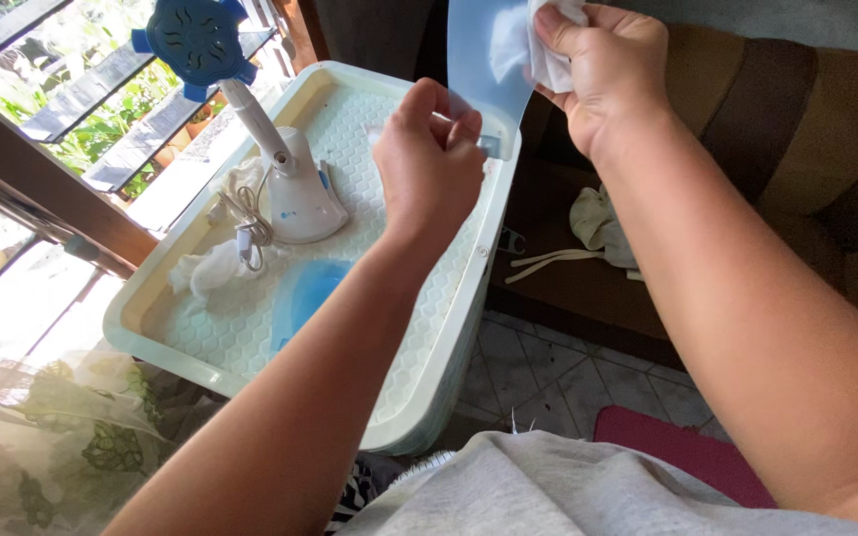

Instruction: The person wipes a translucent blue plastic fan blade with a white cloth over a white basin. The person repeatedly rubs the blade's surface and edges with the cloth while holding the blade in one hand.

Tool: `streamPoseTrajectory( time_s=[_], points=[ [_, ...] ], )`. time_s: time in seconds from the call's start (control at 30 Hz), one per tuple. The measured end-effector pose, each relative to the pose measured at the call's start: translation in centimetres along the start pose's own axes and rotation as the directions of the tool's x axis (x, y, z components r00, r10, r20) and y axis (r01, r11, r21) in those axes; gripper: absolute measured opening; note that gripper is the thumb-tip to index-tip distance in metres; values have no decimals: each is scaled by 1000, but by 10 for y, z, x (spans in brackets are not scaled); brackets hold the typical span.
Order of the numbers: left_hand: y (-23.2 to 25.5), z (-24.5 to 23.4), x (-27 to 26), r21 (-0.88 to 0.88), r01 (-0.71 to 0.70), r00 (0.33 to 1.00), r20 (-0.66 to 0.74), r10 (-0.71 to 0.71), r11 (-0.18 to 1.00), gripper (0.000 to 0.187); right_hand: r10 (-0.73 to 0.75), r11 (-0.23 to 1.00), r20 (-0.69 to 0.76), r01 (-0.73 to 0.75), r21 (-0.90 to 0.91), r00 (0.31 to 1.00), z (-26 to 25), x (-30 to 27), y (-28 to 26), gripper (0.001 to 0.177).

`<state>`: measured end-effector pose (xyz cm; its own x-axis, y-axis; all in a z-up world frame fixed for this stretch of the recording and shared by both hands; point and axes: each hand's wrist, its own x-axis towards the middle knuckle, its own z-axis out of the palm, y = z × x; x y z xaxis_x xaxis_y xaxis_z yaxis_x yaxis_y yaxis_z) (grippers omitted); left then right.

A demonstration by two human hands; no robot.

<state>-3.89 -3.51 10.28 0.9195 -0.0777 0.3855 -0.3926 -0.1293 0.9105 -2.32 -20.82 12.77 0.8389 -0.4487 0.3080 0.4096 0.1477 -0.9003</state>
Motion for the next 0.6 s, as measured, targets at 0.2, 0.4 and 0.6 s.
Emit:
streamPoseTrajectory(
  time_s=[0.2, 0.4, 0.6],
  points=[
    [4, 19, 0, -207, 133, 967, -187, -172, 969, 10, 10, 1000, -7, -10, -5, 1000, 32, -43, 18, 10],
    [10, 12, -4, -222, 219, 971, -47, -235, 950, 7, 54, 979, 0, -53, -197, 999, 14, -57, 20, 14],
    [3, -14, 13, 25, 111, 964, 239, -114, 994, 5, 107, 991, -64, -112, -72, 992, -15, -21, -3, 12]
  ],
)
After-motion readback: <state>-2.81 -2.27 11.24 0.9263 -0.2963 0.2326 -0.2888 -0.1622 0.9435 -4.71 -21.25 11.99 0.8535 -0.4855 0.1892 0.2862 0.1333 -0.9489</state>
